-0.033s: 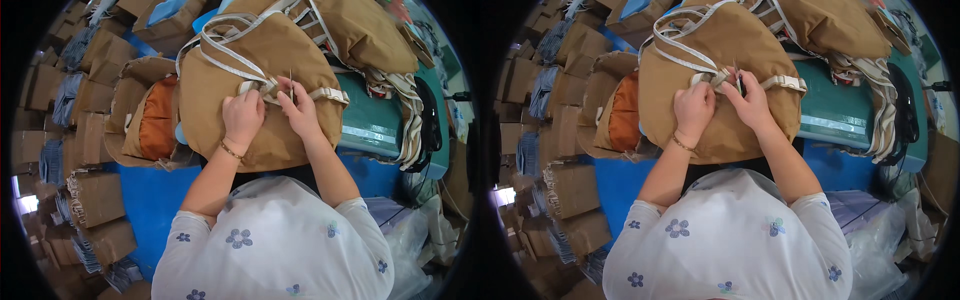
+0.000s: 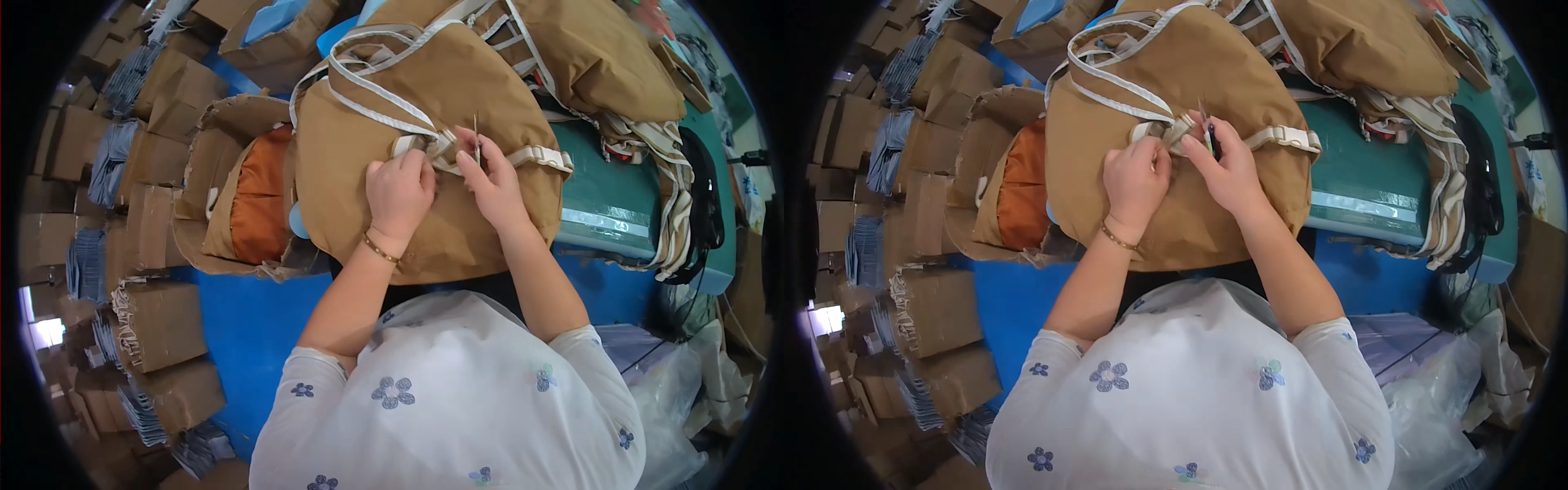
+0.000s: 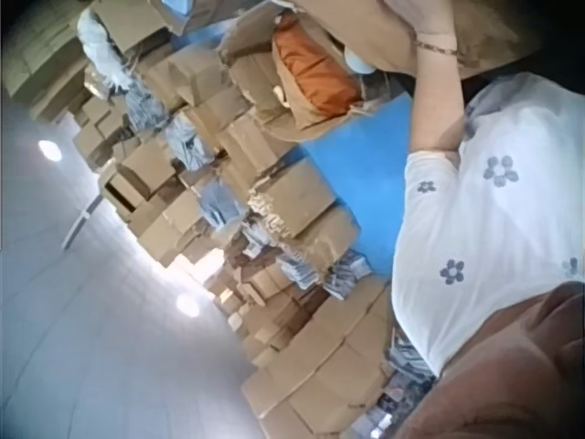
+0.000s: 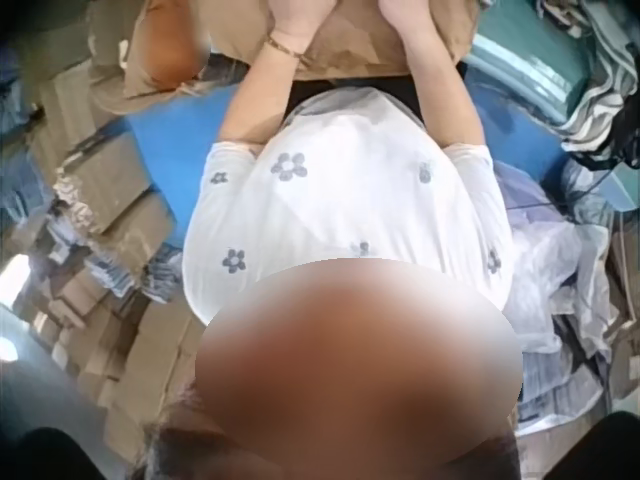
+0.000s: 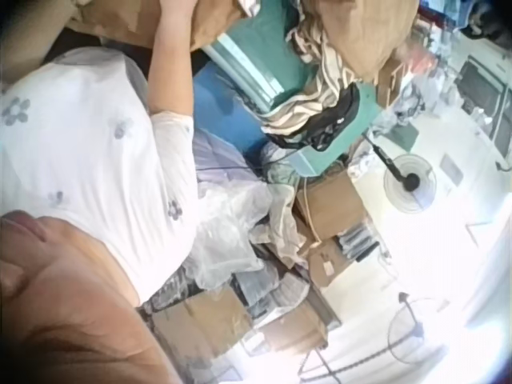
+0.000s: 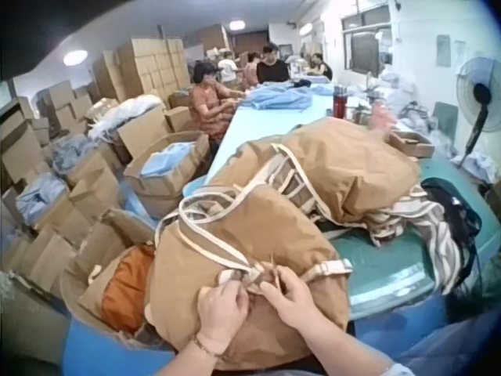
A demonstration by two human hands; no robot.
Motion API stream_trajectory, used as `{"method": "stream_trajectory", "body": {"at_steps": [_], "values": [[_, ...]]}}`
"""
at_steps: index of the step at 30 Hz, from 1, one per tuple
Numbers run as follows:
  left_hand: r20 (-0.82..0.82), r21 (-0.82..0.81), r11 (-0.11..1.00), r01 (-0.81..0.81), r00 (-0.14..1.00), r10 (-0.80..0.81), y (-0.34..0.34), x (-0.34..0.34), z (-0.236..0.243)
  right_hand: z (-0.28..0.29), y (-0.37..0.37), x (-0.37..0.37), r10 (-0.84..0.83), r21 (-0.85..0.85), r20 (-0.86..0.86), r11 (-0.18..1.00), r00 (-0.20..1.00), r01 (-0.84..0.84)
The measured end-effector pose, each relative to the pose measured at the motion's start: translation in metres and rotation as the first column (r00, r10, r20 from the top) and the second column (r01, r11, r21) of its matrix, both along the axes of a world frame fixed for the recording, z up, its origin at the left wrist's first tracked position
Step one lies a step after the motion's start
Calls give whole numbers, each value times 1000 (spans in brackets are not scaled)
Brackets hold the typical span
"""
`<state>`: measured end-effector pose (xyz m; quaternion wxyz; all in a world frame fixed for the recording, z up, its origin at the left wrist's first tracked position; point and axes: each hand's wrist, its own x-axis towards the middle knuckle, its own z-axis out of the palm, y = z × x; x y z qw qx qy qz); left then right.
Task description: Trimming loose threads and inspecting straps on manufactured bags at a finishing station.
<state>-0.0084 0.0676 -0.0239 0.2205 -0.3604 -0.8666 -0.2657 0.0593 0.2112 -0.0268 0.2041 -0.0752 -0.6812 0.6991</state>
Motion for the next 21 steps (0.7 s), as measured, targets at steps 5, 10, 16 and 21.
{"method": "stream_trajectory", "body": {"at_steps": [5, 10, 16, 21], "values": [[109, 58, 997, -59, 993, 53, -2, 3, -1, 24, -7, 9, 133, -361, 115, 929, 984, -83], [30, 109, 994, -20, 999, 17, 0, 2, -6, 15, -15, 9, 172, -75, 260, 985, 950, -158], [68, 62, 996, -68, 996, 64, 0, 5, -5, 23, -18, 17, 150, 53, 364, 982, 919, -181], [67, 106, 991, -84, 995, 77, 2, 4, -7, 24, -16, 13, 144, 65, 419, 980, 896, -187]]}}
